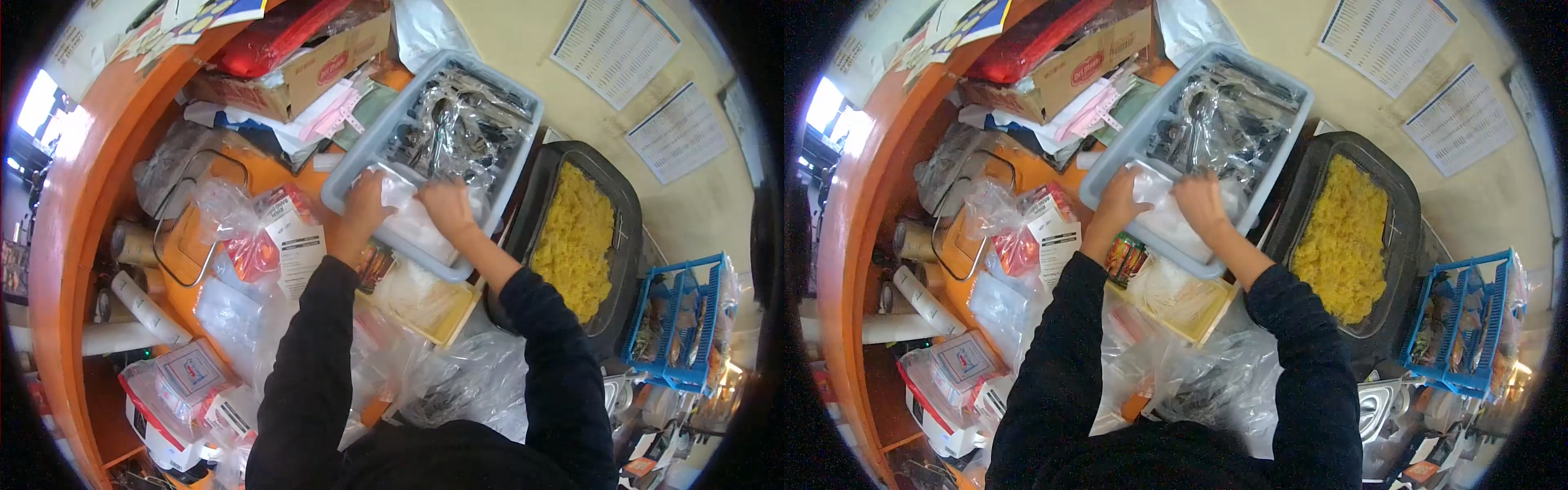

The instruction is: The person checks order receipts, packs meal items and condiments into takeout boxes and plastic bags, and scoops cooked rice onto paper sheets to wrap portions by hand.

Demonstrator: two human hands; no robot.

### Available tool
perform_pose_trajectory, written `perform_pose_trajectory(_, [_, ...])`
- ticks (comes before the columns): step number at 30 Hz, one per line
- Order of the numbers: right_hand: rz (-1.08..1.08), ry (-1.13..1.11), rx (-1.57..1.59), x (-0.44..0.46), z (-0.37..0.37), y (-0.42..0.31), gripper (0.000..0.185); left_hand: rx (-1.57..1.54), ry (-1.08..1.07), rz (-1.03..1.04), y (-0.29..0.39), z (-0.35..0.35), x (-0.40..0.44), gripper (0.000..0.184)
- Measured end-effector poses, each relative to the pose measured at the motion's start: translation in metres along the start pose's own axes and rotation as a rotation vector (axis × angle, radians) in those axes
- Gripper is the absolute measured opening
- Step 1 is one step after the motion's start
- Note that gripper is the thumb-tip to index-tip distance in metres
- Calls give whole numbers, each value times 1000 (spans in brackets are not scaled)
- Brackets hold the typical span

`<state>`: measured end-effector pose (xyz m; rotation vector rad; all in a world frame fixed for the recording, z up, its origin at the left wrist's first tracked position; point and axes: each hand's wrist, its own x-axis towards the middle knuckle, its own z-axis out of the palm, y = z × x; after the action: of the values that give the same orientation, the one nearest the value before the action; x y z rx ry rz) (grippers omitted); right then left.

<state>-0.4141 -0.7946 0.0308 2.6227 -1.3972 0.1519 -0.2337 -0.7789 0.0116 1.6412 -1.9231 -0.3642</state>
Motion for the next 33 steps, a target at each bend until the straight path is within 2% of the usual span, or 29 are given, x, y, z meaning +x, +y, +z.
perform_pose_trajectory(2, [-6, 46, 21, -1, -20, 4, 17, -45, 110, 39, 9, -3, 0, 75])
perform_pose_trajectory(5, [-21, 123, 19, 0, -40, 16, 18, -92, 89, 10, 9, 0, 5, 85])
perform_pose_trajectory(8, [6, 208, 7, 7, -65, 31, 19, -208, -54, 53, -4, 5, 6, 85])
perform_pose_trajectory(11, [130, 281, 69, 9, -107, 44, 20, -115, -177, -117, 1, 3, 14, 78])
perform_pose_trajectory(14, [47, 266, 110, -3, -113, 56, 19, -936, -158, -339, 16, 0, 17, 67])
perform_pose_trajectory(17, [29, 195, 246, -13, -96, 51, 17, -1341, -310, -386, 62, -43, 15, 60])
perform_pose_trajectory(20, [122, 186, 441, -15, -96, 41, 15, -1413, -182, -338, 67, -25, 16, 58])
perform_pose_trajectory(23, [352, 209, 606, -18, -107, 60, 20, -1175, -4, -353, 60, -19, 10, 54])
perform_pose_trajectory(24, [466, 287, 618, -21, -109, 79, 25, -995, 50, -278, 28, 2, 13, 56])
perform_pose_trajectory(25, [525, 395, 642, -30, -125, 95, 31, -815, 96, -202, -7, 20, 17, 58])
perform_pose_trajectory(27, [542, 648, 836, -67, -182, 94, 25, -361, 118, -337, 8, -10, 8, 71])
perform_pose_trajectory(28, [531, 791, 960, -92, -211, 82, 22, -238, 272, -197, 2, -5, 7, 76])
perform_pose_trajectory(29, [500, 946, 911, -119, -232, 60, 18, -122, 419, -49, -2, 1, 2, 81])
perform_pose_trajectory(30, [470, 1100, 848, -147, -243, 30, 14, -67, 390, -90, 3, -1, -10, 86])
perform_pose_trajectory(31, [541, 1194, 929, -175, -236, -3, 12, -14, 374, -118, 20, -13, -13, 90])
perform_pose_trajectory(33, [574, 987, 798, -246, -176, -51, 12, 125, 472, 23, 97, -60, -46, 90])
